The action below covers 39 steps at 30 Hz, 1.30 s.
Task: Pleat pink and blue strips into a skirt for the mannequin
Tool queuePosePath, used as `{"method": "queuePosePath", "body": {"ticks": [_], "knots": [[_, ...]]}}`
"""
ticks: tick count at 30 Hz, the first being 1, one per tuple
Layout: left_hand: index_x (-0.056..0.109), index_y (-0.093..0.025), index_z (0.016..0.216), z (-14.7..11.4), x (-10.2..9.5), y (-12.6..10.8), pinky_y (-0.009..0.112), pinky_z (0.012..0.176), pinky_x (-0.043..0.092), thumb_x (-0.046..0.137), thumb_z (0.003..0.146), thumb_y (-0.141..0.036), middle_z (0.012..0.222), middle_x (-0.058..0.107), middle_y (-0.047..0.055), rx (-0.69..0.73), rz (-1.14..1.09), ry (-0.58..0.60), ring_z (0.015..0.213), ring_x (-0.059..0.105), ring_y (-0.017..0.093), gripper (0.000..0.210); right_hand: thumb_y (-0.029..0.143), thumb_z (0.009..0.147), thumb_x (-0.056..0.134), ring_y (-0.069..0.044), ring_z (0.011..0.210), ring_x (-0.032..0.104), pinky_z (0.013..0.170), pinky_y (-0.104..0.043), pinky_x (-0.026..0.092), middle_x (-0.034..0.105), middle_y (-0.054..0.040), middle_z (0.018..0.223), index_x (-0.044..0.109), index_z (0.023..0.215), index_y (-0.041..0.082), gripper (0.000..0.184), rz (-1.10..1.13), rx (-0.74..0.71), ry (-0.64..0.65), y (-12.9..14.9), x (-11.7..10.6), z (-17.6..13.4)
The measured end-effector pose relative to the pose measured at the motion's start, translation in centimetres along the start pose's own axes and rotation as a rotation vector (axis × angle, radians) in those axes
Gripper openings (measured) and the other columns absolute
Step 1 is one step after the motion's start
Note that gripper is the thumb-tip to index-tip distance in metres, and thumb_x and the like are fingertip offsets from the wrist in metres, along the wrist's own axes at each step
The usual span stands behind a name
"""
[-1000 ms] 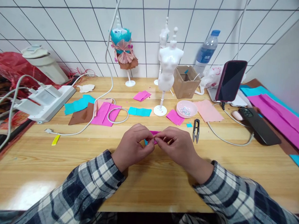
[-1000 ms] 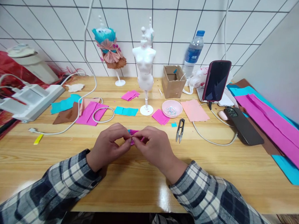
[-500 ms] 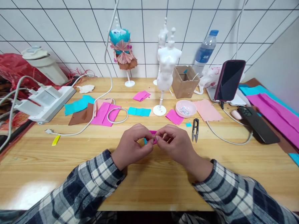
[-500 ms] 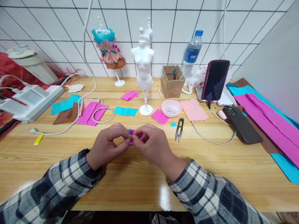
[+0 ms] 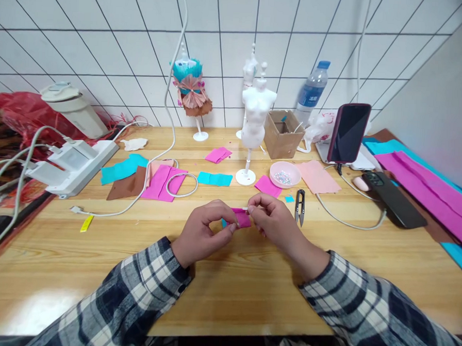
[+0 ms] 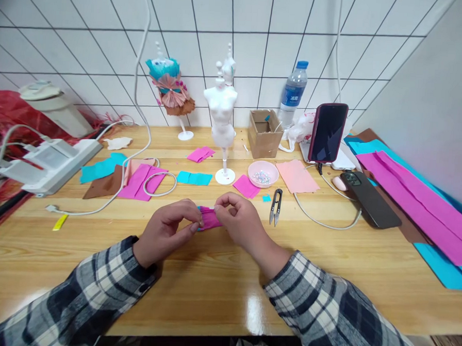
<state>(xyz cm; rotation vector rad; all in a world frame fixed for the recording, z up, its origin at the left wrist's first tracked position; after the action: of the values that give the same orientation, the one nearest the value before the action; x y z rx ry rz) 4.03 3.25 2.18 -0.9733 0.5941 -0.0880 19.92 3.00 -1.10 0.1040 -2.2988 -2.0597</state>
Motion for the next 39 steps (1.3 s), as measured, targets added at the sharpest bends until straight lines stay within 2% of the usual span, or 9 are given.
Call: {"method": "queuePosePath", "body": {"ticks": [3, 6, 9, 14, 19, 26, 31, 35, 39], "knots": [[0.067, -0.017, 0.076, 0.0, 0.0, -0.1, 0.029, 0.069, 0.048, 0.061, 0.081, -0.013, 0.074, 0.067, 0.004, 0.003, 0.023, -0.002, 0.072, 0.06, 0.015, 0.009, 0.034, 0.082, 0.051, -0.007, 0.041, 0.038, 0.039, -0.021, 0.029, 0.058, 0.0064, 0.065, 0.046, 0.078, 0.024, 0.012, 0.079, -0.111, -0.115, 0.7, -1.6, 0.8], [0.067, -0.017, 0.076, 0.0, -0.1, -0.2, 0.029, 0.068, 0.047, 0.059, 0.08, -0.012, 0.073, 0.067, 0.004, 0.016, 0.049, -0.004, 0.071, 0.06, 0.015, 0.01, 0.031, 0.086, 0.042, -0.009, 0.044, 0.04, 0.042, -0.022, 0.032, 0.055, 0.0067, 0.061, 0.042, 0.077, 0.025, 0.011, 0.025, -0.27, -0.288, 2.1, -4.6, 2.3], [0.066, -0.018, 0.076, -0.1, 0.0, -0.1, 0.029, 0.067, 0.048, 0.059, 0.079, -0.012, 0.071, 0.066, 0.004, 0.039, 0.079, 0.009, 0.07, 0.059, 0.015, 0.01, 0.029, 0.087, 0.039, -0.012, 0.046, 0.042, 0.046, -0.023, 0.034, 0.047, 0.0073, 0.053, 0.043, 0.077, 0.025, 0.012, -0.153, -0.4, -0.461, 3.9, -8.0, 4.2], [0.066, -0.018, 0.078, -0.1, 0.0, 0.1, 0.029, 0.066, 0.049, 0.059, 0.079, -0.011, 0.072, 0.067, 0.004, 0.072, 0.088, 0.017, 0.071, 0.059, 0.016, 0.01, 0.031, 0.088, 0.041, -0.014, 0.052, 0.047, 0.053, -0.027, 0.033, 0.05, 0.0035, 0.053, 0.047, 0.066, 0.023, 0.024, -0.608, -0.454, -0.684, 6.4, -12.1, 7.3], [0.066, -0.017, 0.077, 0.1, 0.1, 0.0, 0.029, 0.065, 0.049, 0.058, 0.08, -0.012, 0.072, 0.066, 0.005, 0.088, 0.087, 0.009, 0.07, 0.059, 0.016, 0.01, 0.038, 0.088, 0.053, -0.018, 0.063, 0.057, 0.059, -0.029, 0.034, 0.067, -0.0031, 0.068, 0.07, 0.083, 0.02, 0.025, -0.93, -0.529, -0.741, 9.2, -13.4, 10.1], [0.067, -0.018, 0.079, 0.3, 0.2, -0.1, 0.029, 0.067, 0.05, 0.059, 0.079, -0.01, 0.074, 0.069, 0.005, 0.119, 0.095, 0.001, 0.072, 0.06, 0.016, 0.011, 0.036, 0.088, 0.058, -0.024, 0.071, 0.061, 0.06, -0.032, 0.031, 0.073, -0.0101, 0.084, 0.075, 0.096, 0.023, 0.023, -1.236, -0.446, -0.759, 8.8, -14.6, 13.9], [0.066, -0.018, 0.081, 0.2, 0.5, -0.3, 0.03, 0.068, 0.05, 0.059, 0.08, -0.01, 0.076, 0.07, 0.005, 0.153, 0.114, 0.026, 0.073, 0.06, 0.016, 0.011, 0.024, 0.092, 0.052, -0.022, 0.075, 0.059, 0.062, -0.033, 0.03, 0.073, -0.0115, 0.095, 0.076, 0.105, 0.023, 0.027, -1.242, -0.511, -0.714, 8.2, -15.2, 14.3], [0.067, -0.019, 0.082, 0.3, 0.6, -0.3, 0.03, 0.068, 0.05, 0.059, 0.08, -0.01, 0.077, 0.07, 0.005, 0.157, 0.12, 0.03, 0.073, 0.06, 0.016, 0.011, 0.028, 0.093, 0.052, -0.019, 0.074, 0.057, 0.062, -0.033, 0.028, 0.072, -0.0098, 0.095, 0.075, 0.106, 0.023, 0.027, -1.205, -0.567, -0.701, 8.4, -15.4, 14.2], [0.068, -0.019, 0.084, 0.3, 0.3, -0.3, 0.029, 0.068, 0.051, 0.06, 0.08, -0.01, 0.077, 0.071, 0.005, 0.157, 0.128, 0.002, 0.074, 0.061, 0.016, 0.013, 0.033, 0.093, 0.053, -0.02, 0.082, 0.058, 0.066, -0.032, 0.034, 0.07, -0.0095, 0.096, 0.071, 0.114, 0.021, 0.03, -1.087, -0.676, -0.728, 9.8, -15.0, 13.1]]}}
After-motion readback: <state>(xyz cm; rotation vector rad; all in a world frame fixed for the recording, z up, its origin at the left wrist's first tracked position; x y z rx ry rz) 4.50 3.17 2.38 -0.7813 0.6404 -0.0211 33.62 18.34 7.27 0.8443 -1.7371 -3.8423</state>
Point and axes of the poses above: each hand's wrist, its own z-axis towards the middle knuckle, its own x-axis out of the palm, y = z × x, the point moved 5 cm from there along z, towards the middle knuckle
